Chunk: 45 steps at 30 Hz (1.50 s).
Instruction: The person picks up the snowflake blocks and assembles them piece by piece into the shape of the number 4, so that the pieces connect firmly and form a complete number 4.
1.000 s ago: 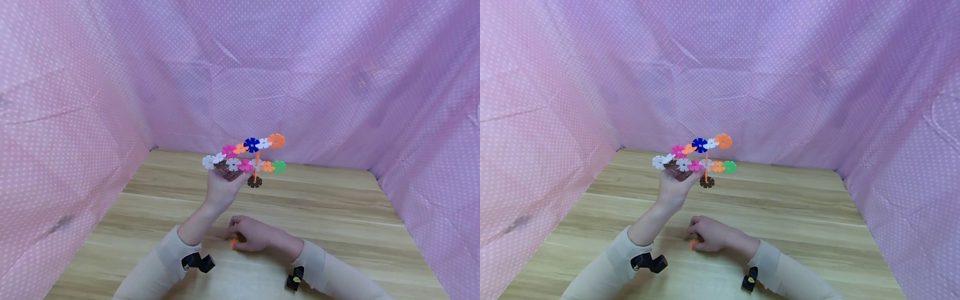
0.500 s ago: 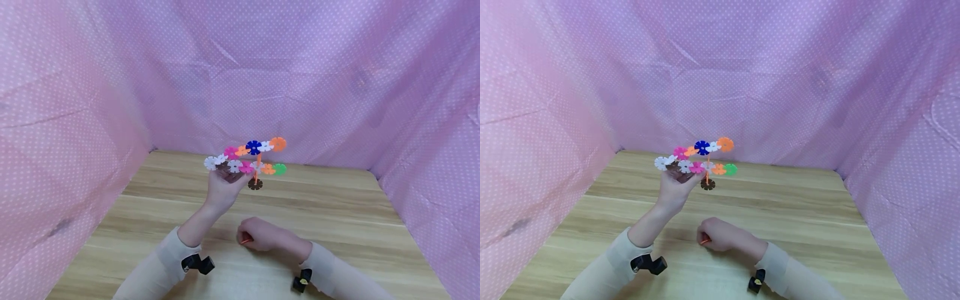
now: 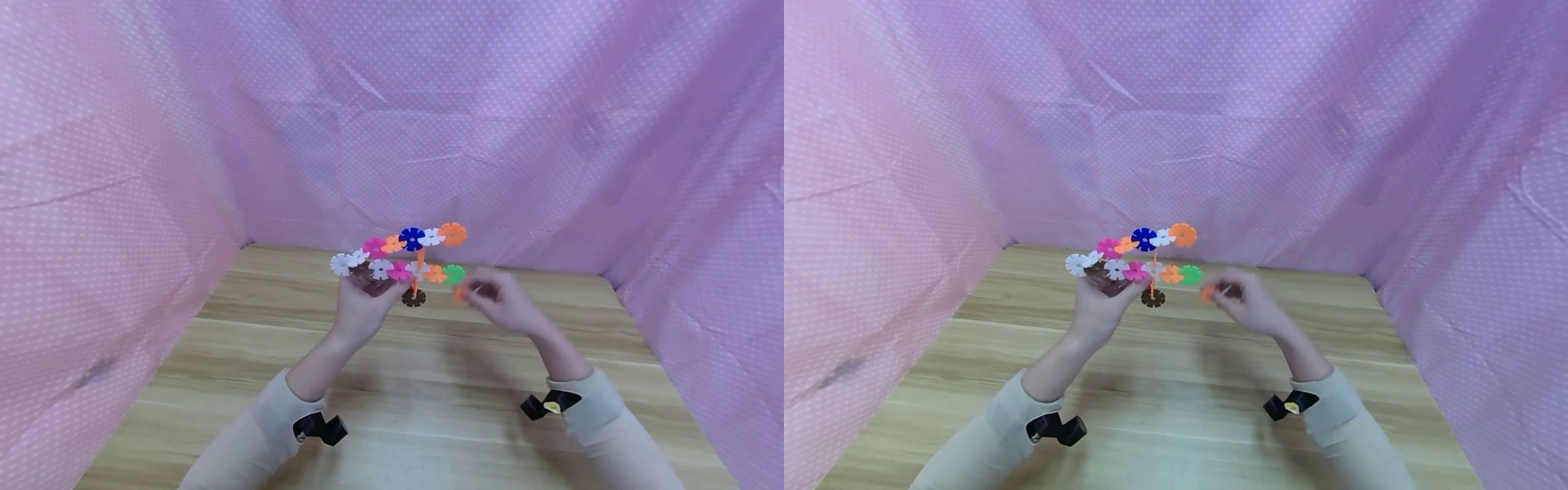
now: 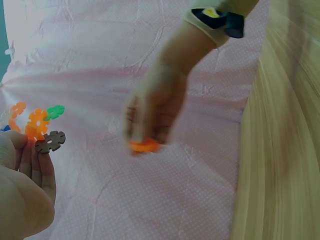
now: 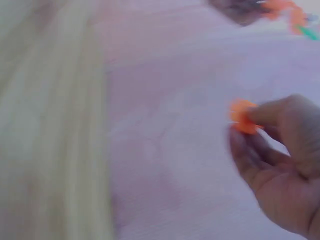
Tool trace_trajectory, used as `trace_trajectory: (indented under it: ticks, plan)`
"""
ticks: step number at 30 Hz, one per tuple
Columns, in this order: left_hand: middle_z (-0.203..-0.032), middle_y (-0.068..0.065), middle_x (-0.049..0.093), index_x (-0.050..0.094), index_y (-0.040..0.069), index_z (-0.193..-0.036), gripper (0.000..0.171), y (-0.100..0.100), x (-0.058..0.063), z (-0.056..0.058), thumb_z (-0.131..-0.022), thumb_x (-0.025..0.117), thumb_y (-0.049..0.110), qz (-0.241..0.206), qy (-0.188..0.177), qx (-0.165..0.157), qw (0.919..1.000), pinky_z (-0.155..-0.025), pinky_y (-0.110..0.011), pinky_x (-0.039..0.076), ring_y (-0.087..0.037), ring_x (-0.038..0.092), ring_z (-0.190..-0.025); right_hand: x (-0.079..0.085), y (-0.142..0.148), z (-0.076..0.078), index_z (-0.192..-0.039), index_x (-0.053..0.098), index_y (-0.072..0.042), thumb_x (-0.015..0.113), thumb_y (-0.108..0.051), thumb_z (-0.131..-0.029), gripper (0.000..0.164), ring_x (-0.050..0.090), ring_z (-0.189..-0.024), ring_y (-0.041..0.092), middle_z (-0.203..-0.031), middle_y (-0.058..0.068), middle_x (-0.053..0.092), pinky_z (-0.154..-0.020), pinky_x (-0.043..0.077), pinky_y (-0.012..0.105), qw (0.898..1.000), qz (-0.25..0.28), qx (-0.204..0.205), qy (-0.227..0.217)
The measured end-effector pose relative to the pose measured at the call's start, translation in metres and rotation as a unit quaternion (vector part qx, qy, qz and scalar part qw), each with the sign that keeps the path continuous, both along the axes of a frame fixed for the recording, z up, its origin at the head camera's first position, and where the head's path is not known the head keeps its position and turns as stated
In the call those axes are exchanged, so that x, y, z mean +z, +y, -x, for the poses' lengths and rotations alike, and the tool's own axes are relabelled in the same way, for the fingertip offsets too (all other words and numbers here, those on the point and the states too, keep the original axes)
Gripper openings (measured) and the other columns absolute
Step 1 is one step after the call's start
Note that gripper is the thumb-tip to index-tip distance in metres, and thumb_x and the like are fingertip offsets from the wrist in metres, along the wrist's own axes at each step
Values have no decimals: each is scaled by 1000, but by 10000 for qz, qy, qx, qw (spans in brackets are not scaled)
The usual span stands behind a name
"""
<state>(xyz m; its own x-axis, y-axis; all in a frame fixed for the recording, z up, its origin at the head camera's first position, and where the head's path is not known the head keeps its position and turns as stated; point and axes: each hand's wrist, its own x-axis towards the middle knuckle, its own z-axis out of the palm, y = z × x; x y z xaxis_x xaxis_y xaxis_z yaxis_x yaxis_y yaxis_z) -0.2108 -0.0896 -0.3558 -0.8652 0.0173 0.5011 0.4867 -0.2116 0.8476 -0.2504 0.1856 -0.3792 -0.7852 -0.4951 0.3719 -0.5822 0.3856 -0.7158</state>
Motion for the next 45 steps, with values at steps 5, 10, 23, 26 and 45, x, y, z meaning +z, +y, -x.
trace_trajectory:
  ticks: [5,10,23,26,45]
  plan:
    - [-124,-17,75,60,-1,-132,49,1,-2,1,-88,80,-7,28,-35,-67,10000,-101,-37,65,-13,76,-111,39,-13,-8,-107,71,14,57,20,-96,18,58,-77,7,-92,-1,66,-61,52,14,9781,1864,-86,918]
    - [-121,-25,74,63,-1,-130,44,4,-4,1,-90,80,-4,236,-136,-156,9995,-99,-36,66,-12,78,-106,66,-31,-23,-112,71,10,53,16,-100,22,49,-82,11,-97,3,59,-63,44,19,9732,1638,645,1481]
    - [-101,-26,77,68,-10,-112,27,12,-6,-2,-88,80,-5,364,-367,-158,9985,-90,-32,69,-7,77,-89,86,-54,-25,-109,69,14,61,23,-92,21,57,-80,8,-101,-2,67,-64,53,13,9745,1675,747,1293]
    - [-102,-26,77,69,-10,-110,26,12,-7,-3,-88,80,-4,453,-320,-192,9983,-90,-31,69,-7,77,-90,90,-56,-24,-110,70,12,65,21,-91,22,65,-84,8,-101,-3,71,-75,62,13,9783,1596,561,1200]
    - [-105,-27,78,71,-9,-111,25,14,-7,-3,-89,80,-3,623,-319,-193,9974,-92,-32,69,-5,77,-92,96,-50,-19,-99,76,9,77,16,-85,15,72,-70,3,-86,-15,77,-62,65,19,9890,1272,-32,755]
